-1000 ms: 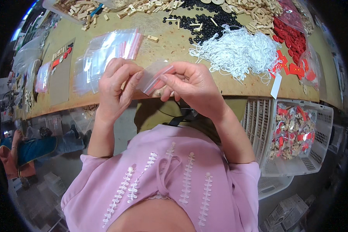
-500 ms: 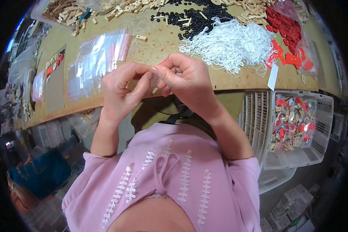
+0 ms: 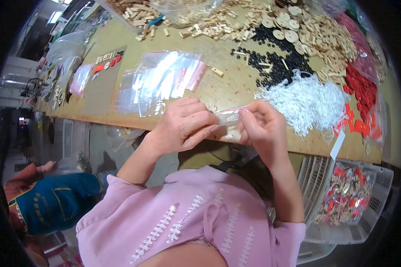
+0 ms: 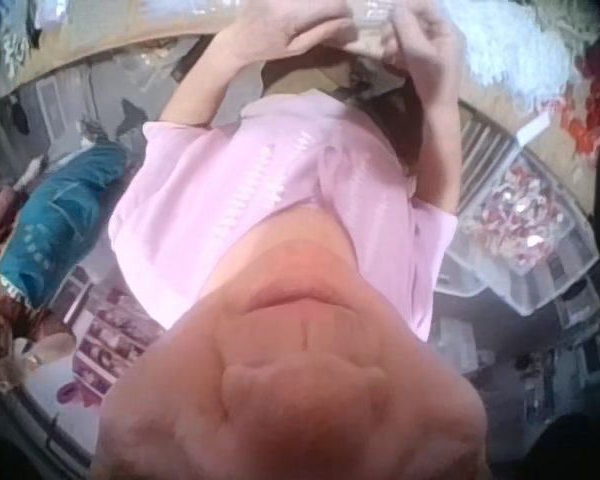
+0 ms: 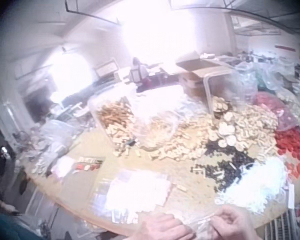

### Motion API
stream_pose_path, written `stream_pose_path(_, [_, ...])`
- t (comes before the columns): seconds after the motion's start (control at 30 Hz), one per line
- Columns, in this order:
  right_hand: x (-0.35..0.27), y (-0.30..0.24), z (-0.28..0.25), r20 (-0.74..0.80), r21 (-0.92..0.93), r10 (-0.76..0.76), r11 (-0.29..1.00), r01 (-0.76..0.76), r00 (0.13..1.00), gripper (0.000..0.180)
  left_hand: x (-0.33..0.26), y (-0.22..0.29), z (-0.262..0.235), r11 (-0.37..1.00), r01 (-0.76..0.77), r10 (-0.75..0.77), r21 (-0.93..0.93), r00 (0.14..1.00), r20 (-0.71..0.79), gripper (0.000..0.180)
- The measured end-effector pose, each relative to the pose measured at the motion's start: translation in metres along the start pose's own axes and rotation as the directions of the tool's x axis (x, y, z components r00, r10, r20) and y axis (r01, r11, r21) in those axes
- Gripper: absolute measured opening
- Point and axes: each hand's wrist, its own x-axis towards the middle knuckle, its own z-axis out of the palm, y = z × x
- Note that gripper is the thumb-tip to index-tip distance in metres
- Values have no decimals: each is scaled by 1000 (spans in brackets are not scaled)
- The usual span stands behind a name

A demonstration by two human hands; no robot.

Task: The person assembles small craft kits by placing wooden pieces, black beads, and red flag-shaped items into clear plastic bags. The person ties each bag with a white string and sets the completed kits aside on the table.

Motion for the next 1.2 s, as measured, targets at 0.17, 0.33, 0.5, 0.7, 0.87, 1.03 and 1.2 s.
stream_pose_path(0.17, [11,-38,34,387,-507,-748,316,802,540,19,-12,-11,-40,999,40,-38,-23,997,67,13])
stream_pose_path(0.33, [35,-52,33,638,-542,-454,309,782,622,15,-11,-33,-73,973,130,-85,-189,969,232,10])
stream_pose_path(0.5, [71,-64,45,665,-444,-402,464,766,629,15,-1,-130,-80,761,613,-623,-211,782,26,26])
stream_pose_path(0.7, [115,-26,37,653,-327,-462,542,774,600,11,43,-256,-74,487,701,-701,520,669,-246,74])
stream_pose_path(0.87, [113,-25,28,626,-282,-494,578,766,603,14,38,-295,-60,478,640,-652,602,718,-244,55])
stream_pose_path(1.03, [114,-28,24,535,-355,-569,520,777,625,12,23,-290,-71,705,648,-592,288,762,-263,35])
stream_pose_path(1.2, [115,-31,18,494,-407,-595,485,774,634,11,52,-165,-81,677,573,-625,-462,779,50,37])
